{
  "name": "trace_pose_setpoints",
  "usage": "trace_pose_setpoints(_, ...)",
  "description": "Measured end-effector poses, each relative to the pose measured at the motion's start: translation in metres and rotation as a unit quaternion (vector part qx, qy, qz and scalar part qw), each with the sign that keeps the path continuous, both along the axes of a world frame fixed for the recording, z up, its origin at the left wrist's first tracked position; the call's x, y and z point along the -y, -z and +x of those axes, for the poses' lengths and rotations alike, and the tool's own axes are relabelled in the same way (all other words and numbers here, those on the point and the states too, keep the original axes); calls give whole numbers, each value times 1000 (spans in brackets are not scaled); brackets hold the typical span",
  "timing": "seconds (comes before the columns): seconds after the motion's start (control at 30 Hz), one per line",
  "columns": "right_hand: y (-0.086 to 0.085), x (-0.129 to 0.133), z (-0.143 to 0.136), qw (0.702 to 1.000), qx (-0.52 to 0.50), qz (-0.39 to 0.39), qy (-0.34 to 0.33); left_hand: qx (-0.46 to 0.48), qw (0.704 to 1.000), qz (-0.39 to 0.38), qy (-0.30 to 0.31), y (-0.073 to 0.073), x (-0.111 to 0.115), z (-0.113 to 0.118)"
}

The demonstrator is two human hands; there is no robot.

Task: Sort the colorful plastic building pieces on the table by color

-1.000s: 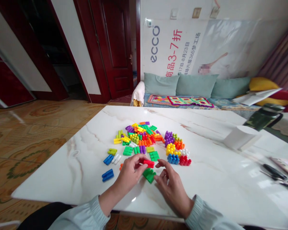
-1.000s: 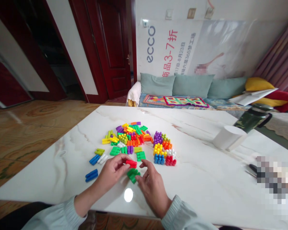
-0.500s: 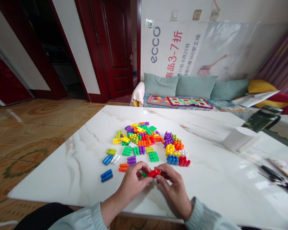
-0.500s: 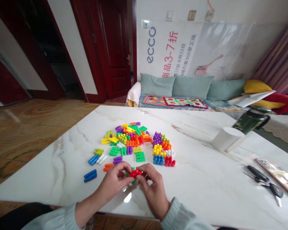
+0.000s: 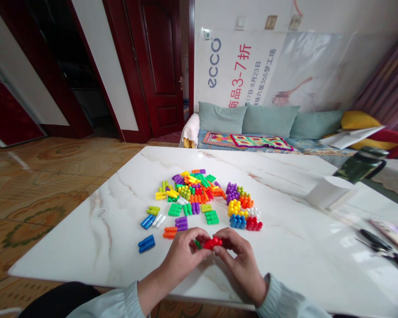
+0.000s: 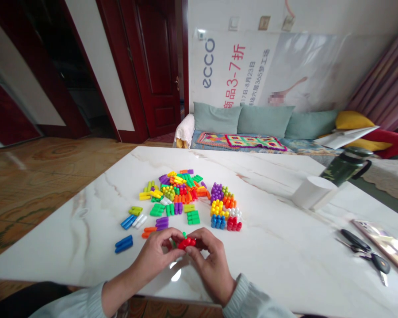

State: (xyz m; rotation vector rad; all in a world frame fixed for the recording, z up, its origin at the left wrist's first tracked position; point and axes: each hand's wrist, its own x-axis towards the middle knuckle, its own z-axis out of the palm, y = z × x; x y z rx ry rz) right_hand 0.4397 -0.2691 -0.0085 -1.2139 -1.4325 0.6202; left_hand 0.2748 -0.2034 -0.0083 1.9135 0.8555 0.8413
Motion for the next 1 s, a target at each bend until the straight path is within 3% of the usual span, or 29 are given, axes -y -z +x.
trace_pose_setpoints(0.17,-11,3,9,999,43,18,3,-13,991,134,16,1,-2,-3)
trace_pose_setpoints(0.3,-38,-11,47,990,108,55,76,-52,980,188,35,-1,-4,-5)
trace_pose_setpoints(0.43,-69,-70,109,966,151,65,198,-99,973,199,54,2,-4,-6)
trace_pose_setpoints(0.53,-78,-133,147,943,251,-69,210,-115,966,219,76,10,-4,-4)
trace_pose_setpoints(0.63,-71,-184,164,925,303,-124,195,-110,959,245,93,18,-4,-4)
trace_pose_setpoints(0.73,-54,-214,166,910,343,-153,176,-101,954,266,94,22,-6,-4)
trace_pose_setpoints(0.87,-36,-232,161,890,384,-179,167,-87,948,293,89,26,-8,-4)
trace_pose_setpoints(1.0,-31,-236,156,877,407,-196,163,-76,944,308,87,27,-10,-3)
